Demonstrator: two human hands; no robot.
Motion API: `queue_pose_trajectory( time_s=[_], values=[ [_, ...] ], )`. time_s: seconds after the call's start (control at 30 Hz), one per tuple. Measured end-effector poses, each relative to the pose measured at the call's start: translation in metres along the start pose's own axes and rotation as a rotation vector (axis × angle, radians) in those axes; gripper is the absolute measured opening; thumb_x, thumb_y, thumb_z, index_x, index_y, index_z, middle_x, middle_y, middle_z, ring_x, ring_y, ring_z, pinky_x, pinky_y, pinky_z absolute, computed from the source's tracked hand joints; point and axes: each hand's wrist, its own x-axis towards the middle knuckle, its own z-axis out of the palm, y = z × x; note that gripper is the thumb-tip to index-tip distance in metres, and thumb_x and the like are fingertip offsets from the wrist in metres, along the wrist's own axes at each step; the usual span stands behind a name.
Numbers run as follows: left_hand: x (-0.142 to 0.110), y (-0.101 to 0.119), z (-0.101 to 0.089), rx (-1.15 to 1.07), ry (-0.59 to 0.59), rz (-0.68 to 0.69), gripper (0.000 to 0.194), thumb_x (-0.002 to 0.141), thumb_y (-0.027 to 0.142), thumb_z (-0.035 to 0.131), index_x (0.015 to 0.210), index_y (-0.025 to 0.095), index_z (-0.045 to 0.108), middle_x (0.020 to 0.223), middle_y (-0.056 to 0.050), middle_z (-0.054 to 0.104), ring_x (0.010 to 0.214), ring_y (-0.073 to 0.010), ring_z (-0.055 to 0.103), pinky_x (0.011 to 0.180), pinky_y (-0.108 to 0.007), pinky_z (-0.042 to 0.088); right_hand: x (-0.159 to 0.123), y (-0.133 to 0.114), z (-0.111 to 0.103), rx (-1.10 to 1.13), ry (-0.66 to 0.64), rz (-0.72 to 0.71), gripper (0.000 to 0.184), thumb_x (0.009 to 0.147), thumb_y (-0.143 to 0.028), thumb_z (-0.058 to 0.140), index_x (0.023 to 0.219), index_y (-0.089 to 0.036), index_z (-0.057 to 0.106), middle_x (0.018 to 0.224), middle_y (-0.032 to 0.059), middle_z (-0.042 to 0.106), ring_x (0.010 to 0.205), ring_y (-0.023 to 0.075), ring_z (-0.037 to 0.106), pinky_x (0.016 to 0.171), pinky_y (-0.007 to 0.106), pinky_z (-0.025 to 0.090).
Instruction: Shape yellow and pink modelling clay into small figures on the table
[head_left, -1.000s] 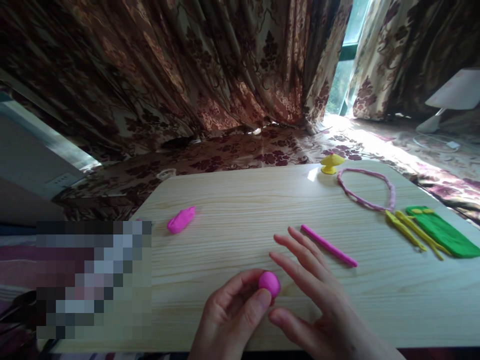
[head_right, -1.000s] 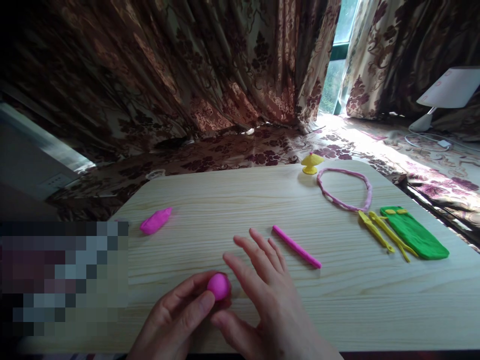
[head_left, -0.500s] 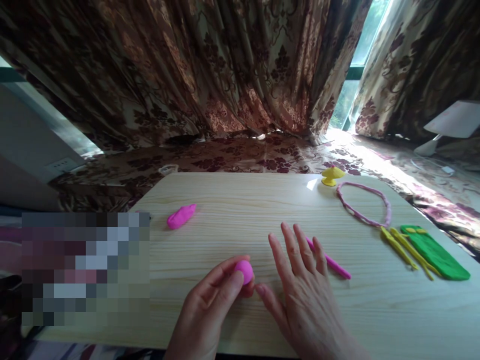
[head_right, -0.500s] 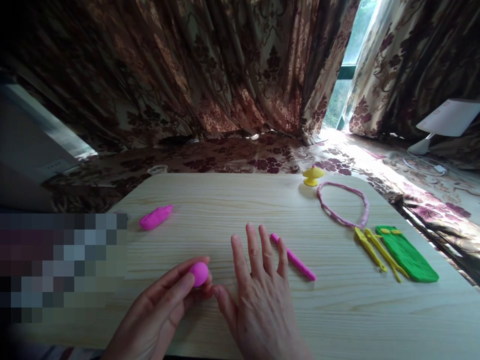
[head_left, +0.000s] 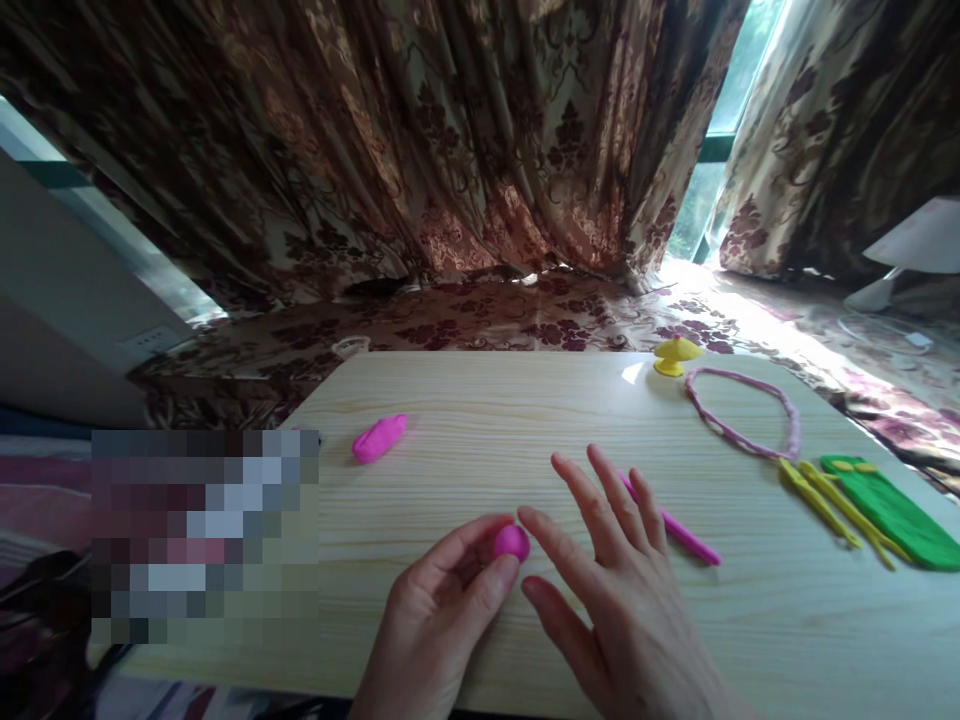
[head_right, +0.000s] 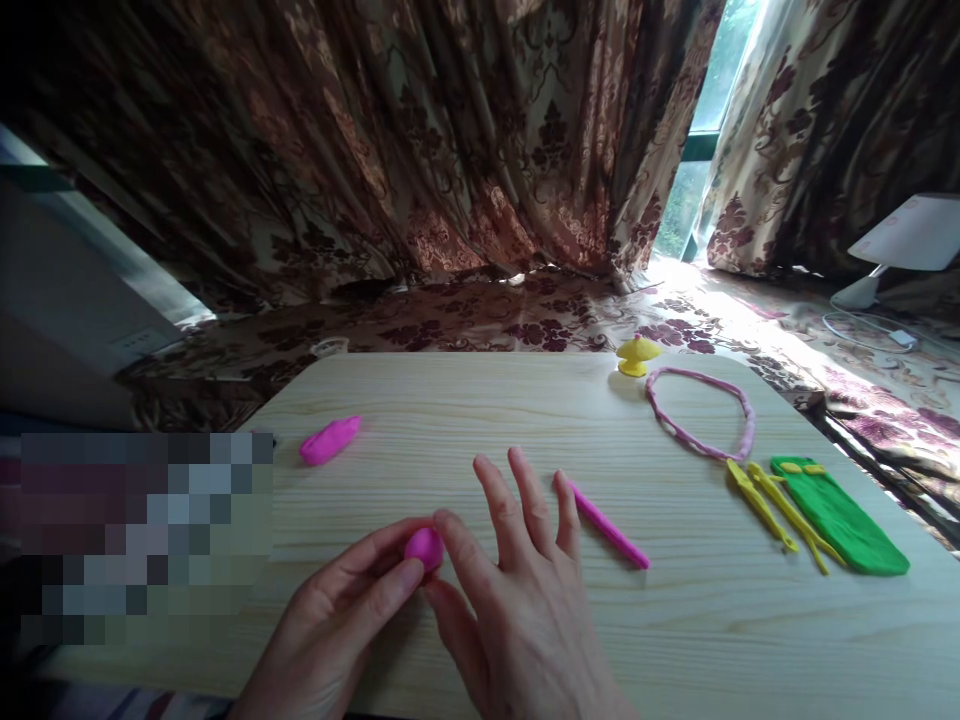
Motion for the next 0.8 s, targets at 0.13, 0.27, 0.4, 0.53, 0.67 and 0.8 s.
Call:
queue_pose_trajectory(
  time_s=[0.13, 0.27, 0.4, 0.53, 0.67, 0.8],
  values=[
    [-0.0041, 0.0047, 0.0002, 0.067, -0.066, 0.043, 0.028, 0.072, 0.029, 0.07, 0.1, 0.023, 0.071, 0.1, -0.004, 0.072, 0.097, -0.0199, 0.063, 0.084, -0.023, 0.048, 0.0001, -0.0005, -0.004, 0.052, -0.007, 0.007, 0.026, 0.087, -0.025, 0.05, 0.112, -0.026, 0.058, 0.143, 0.0084, 0.036, 0.137, 0.0331, 0.016, 0.103, 0.062, 0.022],
    [-0.0059, 0.0051, -0.0046, 0.109, -0.136, 0.023, 0.03, 0.073, 0.028, 0.069, 0.102, 0.025, 0.07, 0.105, -0.003, 0.07, 0.105, -0.0211, 0.06, 0.09, -0.023, 0.047, -0.0022, 0.0, -0.0075, 0.084, -0.004, 0.004, 0.026, 0.085, -0.021, 0.052, 0.11, -0.026, 0.058, 0.139, 0.0077, 0.041, 0.137, 0.0324, 0.018, 0.104, 0.061, 0.023],
    [-0.0058, 0.0033, -0.0064, 0.129, -0.115, -0.003, 0.029, 0.07, 0.028, 0.071, 0.099, 0.025, 0.071, 0.1, -0.002, 0.071, 0.1, -0.0206, 0.063, 0.085, -0.022, 0.049, -0.0032, 0.0001, -0.0081, 0.144, 0.024, 0.031, 0.023, 0.085, -0.022, 0.054, 0.107, -0.026, 0.059, 0.136, 0.0064, 0.044, 0.136, 0.0315, 0.02, 0.105, 0.061, 0.022],
    [-0.0062, 0.0047, -0.0032, 0.144, -0.122, 0.037, 0.023, 0.071, 0.027, 0.071, 0.094, 0.024, 0.073, 0.093, -0.002, 0.073, 0.092, -0.0206, 0.065, 0.08, -0.022, 0.05, -0.0036, 0.0008, -0.007, 0.22, -0.005, 0.04, 0.02, 0.085, -0.025, 0.055, 0.105, -0.023, 0.059, 0.133, 0.0073, 0.047, 0.137, 0.0309, 0.02, 0.106, 0.06, 0.022],
    [-0.0063, 0.0062, -0.0015, 0.167, -0.151, 0.056, 0.021, 0.073, 0.028, 0.068, 0.094, 0.024, 0.073, 0.092, -0.002, 0.073, 0.09, -0.0203, 0.065, 0.081, -0.022, 0.049, -0.0035, 0.0008, -0.0066, 0.272, -0.01, 0.062, 0.014, 0.086, -0.024, 0.054, 0.098, -0.023, 0.061, 0.129, 0.0057, 0.051, 0.136, 0.0294, 0.021, 0.107, 0.059, 0.022],
    [-0.0082, 0.0056, 0.0012, 0.174, -0.097, 0.084, 0.019, 0.071, 0.027, 0.07, 0.089, 0.023, 0.074, 0.088, -0.003, 0.073, 0.088, -0.0201, 0.065, 0.078, -0.021, 0.049, -0.0036, -0.0005, -0.0072, 0.322, 0.028, 0.083, 0.01, 0.086, -0.023, 0.056, 0.094, -0.023, 0.062, 0.125, 0.0053, 0.054, 0.135, 0.0287, 0.024, 0.107, 0.057, 0.025]
  ],
)
